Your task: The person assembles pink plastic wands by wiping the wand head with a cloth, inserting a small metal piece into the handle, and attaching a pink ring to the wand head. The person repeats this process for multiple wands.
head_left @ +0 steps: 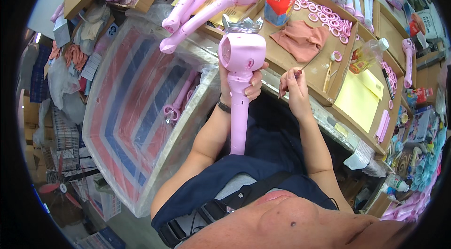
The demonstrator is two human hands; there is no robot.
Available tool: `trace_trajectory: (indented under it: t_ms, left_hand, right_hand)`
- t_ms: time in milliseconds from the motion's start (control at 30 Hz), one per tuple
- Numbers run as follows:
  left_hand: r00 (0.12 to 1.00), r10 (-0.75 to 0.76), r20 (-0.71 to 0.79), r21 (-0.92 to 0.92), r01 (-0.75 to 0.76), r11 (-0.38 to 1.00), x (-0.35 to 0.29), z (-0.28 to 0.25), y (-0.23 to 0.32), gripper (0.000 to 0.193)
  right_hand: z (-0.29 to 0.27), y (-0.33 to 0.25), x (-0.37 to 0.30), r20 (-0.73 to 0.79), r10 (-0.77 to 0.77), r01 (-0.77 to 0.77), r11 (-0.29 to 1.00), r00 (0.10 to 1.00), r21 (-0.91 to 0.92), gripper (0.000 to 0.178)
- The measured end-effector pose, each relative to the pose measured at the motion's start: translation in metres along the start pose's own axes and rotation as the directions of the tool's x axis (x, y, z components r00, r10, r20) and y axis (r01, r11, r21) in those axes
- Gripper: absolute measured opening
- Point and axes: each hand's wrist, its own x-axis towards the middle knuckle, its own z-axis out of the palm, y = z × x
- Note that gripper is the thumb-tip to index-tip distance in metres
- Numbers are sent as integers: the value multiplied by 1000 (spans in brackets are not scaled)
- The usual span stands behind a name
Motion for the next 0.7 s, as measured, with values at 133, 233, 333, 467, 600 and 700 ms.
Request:
trace_trajectory:
  t_ms: [133, 233, 333, 467, 600, 700]
  left_hand:
    - [992, -36, 120, -72, 45, 996, 1, -16, -1, 107]
    - [991, -38, 126, -82, 48, 995, 0, -19, 1, 107]
    - [999, 4, 35, -14, -4, 1000, -4, -13, 5, 107]
    - [988, 91, -127, 179, -67, 982, -9, 2, 12, 107]
    - [901, 284, -327, 570, -51, 820, -11, 19, 13, 101]
    - [892, 305, -334, 635, -26, 772, -10, 29, 9, 95]
  right_hand:
    - [-2, -2, -11, 45, 47, -45, 998, 998, -47, 20]
    - [-1, -8, -17, 39, 57, -50, 987, 998, -152, 20]
    - [4, -13, -24, -9, -37, 32, 946, 999, -323, 20]
    - [5, -24, -34, -35, -99, 70, 871, 994, -487, 20]
    - [4, -33, -30, -100, -102, 78, 973, 990, -219, 17]
    - [8, -37, -12, -109, -112, 93, 982, 988, -165, 17]
